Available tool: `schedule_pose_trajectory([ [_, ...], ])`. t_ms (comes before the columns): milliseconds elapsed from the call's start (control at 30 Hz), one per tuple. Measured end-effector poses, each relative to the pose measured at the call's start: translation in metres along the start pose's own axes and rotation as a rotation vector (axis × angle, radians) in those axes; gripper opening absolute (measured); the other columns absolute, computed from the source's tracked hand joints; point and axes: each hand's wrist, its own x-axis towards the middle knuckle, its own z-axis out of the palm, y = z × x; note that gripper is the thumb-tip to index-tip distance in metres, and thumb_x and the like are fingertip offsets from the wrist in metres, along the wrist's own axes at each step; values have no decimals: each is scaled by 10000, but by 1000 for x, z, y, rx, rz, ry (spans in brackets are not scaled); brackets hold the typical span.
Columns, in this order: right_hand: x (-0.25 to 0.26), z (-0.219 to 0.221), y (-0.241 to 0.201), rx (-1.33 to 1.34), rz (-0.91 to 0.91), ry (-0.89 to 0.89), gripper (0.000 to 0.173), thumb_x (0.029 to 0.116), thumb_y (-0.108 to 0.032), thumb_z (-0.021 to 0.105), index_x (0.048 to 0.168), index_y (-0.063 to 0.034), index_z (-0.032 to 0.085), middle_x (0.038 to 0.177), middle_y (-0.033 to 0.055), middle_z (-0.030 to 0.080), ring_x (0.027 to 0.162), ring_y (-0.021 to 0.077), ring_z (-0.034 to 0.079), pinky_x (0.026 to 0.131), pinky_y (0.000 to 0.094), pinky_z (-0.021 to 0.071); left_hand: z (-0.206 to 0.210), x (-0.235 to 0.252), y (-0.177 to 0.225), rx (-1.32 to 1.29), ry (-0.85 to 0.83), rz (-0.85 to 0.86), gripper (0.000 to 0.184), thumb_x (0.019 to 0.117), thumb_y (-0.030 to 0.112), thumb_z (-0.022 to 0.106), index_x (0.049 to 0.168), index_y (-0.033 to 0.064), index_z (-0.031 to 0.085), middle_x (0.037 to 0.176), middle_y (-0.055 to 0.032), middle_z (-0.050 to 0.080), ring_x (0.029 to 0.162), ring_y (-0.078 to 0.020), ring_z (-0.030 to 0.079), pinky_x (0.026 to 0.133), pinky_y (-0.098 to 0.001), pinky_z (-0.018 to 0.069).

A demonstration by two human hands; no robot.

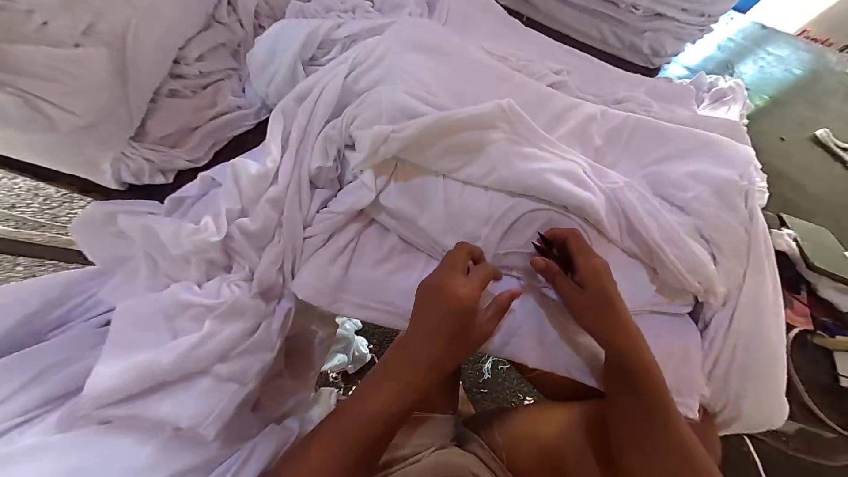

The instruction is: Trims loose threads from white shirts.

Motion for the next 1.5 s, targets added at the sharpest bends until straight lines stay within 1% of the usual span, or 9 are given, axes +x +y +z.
schedule_pose_trajectory([
  [367,-18,28,-3,-363,-276,187,293,1005,-228,600,1144,-7,732,1050,181,732,953,316,716,829,421,575,16,-3,-9,31,140,19,226,962,181,594,892,40,756,815,-87,671,762,-179,652,712,-271,548],
  [633,-5,23,-11,-284,-242,316,258,1007,-193,604,1064,11,751,910,147,719,811,227,696,751,323,568,16,14,-2,259,74,-66,487,924,487,628,911,9,722,831,-150,667,762,-313,678,637,-445,549],
  [700,-4,21,-14,-166,-221,344,253,1004,-187,613,1066,20,743,987,150,713,842,139,685,769,221,559,17,29,-13,211,-6,-201,349,935,316,683,917,-32,703,842,-184,684,776,-351,700,648,-516,559],
  [767,1,25,-14,16,-204,340,241,1000,-146,614,1078,54,725,1043,151,701,856,74,671,773,169,550,13,44,-17,-218,116,-347,177,983,97,597,869,-14,674,721,-62,626,664,-151,623,637,-327,522],
  [867,4,31,-16,278,-159,322,225,1003,-97,597,1103,81,690,1003,82,696,817,-6,635,748,138,539,-1,51,2,-1313,281,-533,204,1058,55,441,1207,34,579,911,-40,716,825,-132,716,831,-329,607],
  [1000,4,30,-29,477,-97,341,179,1019,-53,545,1088,57,668,940,5,694,738,-22,609,664,133,523,16,43,6,-1122,193,-139,780,890,-56,632,1549,78,237,1321,-49,595,1118,-136,653,974,-354,559],
  [1067,3,33,-33,499,-107,345,171,1019,-43,539,1080,57,664,943,9,694,739,-14,611,663,141,525,31,41,1,-895,303,-86,637,884,-32,693,1470,-7,443,1302,-116,590,1041,-124,660,906,-310,576],
  [1167,-1,37,-34,299,-261,382,211,1009,-83,592,1095,82,690,1041,82,701,876,9,649,782,141,547,29,38,-2,-913,478,-130,111,905,17,712,1009,28,752,1077,-35,708,886,-71,688,783,-242,602],
  [1500,2,45,-38,-80,-364,492,238,998,-149,628,1074,54,727,1039,175,716,926,147,690,840,205,549,19,16,-1,-1145,347,-86,134,967,215,687,884,109,686,1186,-1,684,1061,-79,667,941,-299,568],
])
